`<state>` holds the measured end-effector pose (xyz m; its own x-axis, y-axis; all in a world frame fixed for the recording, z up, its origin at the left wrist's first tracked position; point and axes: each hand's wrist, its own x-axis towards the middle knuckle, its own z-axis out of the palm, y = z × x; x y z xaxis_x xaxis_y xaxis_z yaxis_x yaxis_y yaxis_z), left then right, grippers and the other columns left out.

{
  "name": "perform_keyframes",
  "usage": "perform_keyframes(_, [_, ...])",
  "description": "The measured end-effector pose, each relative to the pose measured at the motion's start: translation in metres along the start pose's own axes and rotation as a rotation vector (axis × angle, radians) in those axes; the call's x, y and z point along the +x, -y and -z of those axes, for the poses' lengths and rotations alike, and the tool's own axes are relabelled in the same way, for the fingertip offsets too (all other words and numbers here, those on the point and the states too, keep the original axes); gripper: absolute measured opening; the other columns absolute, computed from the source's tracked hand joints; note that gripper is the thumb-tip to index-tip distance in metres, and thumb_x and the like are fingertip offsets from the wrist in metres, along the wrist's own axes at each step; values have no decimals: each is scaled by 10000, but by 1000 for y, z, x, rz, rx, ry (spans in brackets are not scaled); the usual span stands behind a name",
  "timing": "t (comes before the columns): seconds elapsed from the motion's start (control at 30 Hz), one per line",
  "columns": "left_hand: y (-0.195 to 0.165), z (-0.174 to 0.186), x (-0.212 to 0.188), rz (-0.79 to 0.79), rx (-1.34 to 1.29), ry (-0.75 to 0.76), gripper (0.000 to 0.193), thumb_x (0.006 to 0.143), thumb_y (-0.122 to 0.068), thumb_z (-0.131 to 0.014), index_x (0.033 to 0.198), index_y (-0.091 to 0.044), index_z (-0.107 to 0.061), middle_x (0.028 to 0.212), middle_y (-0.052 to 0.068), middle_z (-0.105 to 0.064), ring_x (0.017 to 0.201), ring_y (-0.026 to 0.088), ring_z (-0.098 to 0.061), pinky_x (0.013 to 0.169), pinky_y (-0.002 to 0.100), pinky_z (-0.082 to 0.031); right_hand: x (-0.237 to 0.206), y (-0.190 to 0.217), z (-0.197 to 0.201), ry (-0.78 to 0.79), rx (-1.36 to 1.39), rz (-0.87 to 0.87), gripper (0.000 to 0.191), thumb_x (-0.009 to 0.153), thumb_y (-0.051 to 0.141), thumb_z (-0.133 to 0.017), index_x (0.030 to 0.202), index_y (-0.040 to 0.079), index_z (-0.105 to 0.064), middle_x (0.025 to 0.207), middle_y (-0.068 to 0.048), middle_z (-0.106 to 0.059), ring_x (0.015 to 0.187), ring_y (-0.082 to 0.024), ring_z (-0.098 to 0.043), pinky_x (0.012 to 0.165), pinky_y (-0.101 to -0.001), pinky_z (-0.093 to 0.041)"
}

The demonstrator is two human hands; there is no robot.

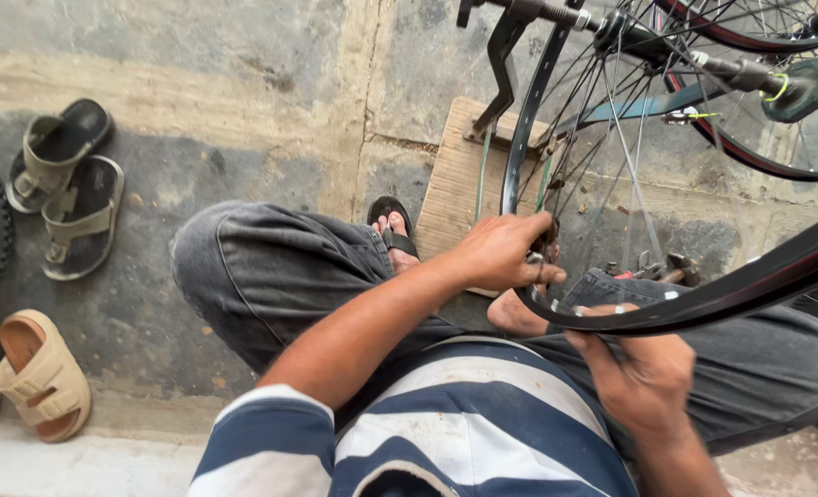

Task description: The person sits on the floor in front of a bicycle wheel mounted on a truing stand and uses a spoke wrench to turn spoke nipples around the rim, checking the wheel as they work. They spin the wheel and continue tightening spokes, then reach to the hub area at the end.

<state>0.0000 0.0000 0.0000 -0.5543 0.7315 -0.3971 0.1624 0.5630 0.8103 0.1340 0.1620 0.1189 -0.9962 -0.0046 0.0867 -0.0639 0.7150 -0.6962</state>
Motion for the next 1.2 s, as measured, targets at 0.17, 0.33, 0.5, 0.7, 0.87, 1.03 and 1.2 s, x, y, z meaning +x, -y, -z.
perform_keyframes(0.17, [40, -11, 12, -505, -1186, 500, 474, 992, -173, -744, 1395, -52, -525, 1345, 65, -691, 1187, 141, -631, 940, 321, -520, -11, -1, 15, -146, 317, -91, 228, 958, 66, -790, 1148, -35, -714, 985, -111, -747, 843, -135, -692, 759, -218, -543])
perform_keyframes(0.33, [36, -11, 11, -400, -1025, 357, 431, 923, -227, -809, 1247, -25, -609, 1151, 61, -759, 988, 138, -662, 766, 326, -508, -7, -35, 27, 53, 547, -144, 233, 920, 42, -774, 1109, -79, -714, 897, -118, -742, 797, -137, -697, 730, -231, -562])
perform_keyframes(0.5, [12, -10, 4, -91, 88, -208, 534, 738, -521, -869, 1083, -142, -720, 888, 107, -762, 871, 301, -706, 727, 456, -509, 26, -104, -19, 276, 521, -426, 247, 939, 42, -669, 1160, -68, -670, 1042, -136, -741, 966, -169, -696, 862, -299, -567])
perform_keyframes(0.7, [33, 4, 11, -241, -71, -114, 518, 698, -469, -845, 1090, -151, -731, 967, 70, -785, 903, 261, -758, 775, 401, -583, 29, -131, -69, 310, 759, -493, 344, 987, 54, -667, 1312, -45, -612, 1107, -128, -708, 989, -172, -675, 861, -331, -555])
perform_keyframes(0.87, [63, 6, 32, -117, -236, -340, 324, 864, -317, -726, 1136, -140, -727, 1044, 75, -779, 960, 272, -749, 833, 400, -574, 39, -128, -67, 462, 859, -373, 449, 897, -13, -681, 1326, -29, -549, 1282, -120, -665, 1125, -157, -653, 976, -320, -540])
perform_keyframes(1.03, [53, -15, 44, -66, -286, -377, 294, 882, -285, -704, 1142, -150, -733, 1039, 96, -762, 996, 305, -725, 834, 417, -562, 39, -130, -66, 308, 999, -438, 402, 932, -24, -679, 1326, -33, -600, 1262, -169, -689, 948, -224, -696, 846, -366, -582])
perform_keyframes(1.2, [50, -17, 43, -185, -170, -437, 207, 889, -236, -694, 1056, -136, -761, 1018, 101, -763, 1005, 335, -704, 845, 445, -541, 43, -142, -79, 137, 917, -466, 415, 917, -36, -681, 1308, -24, -544, 1207, -135, -689, 1036, -213, -713, 813, -355, -595])
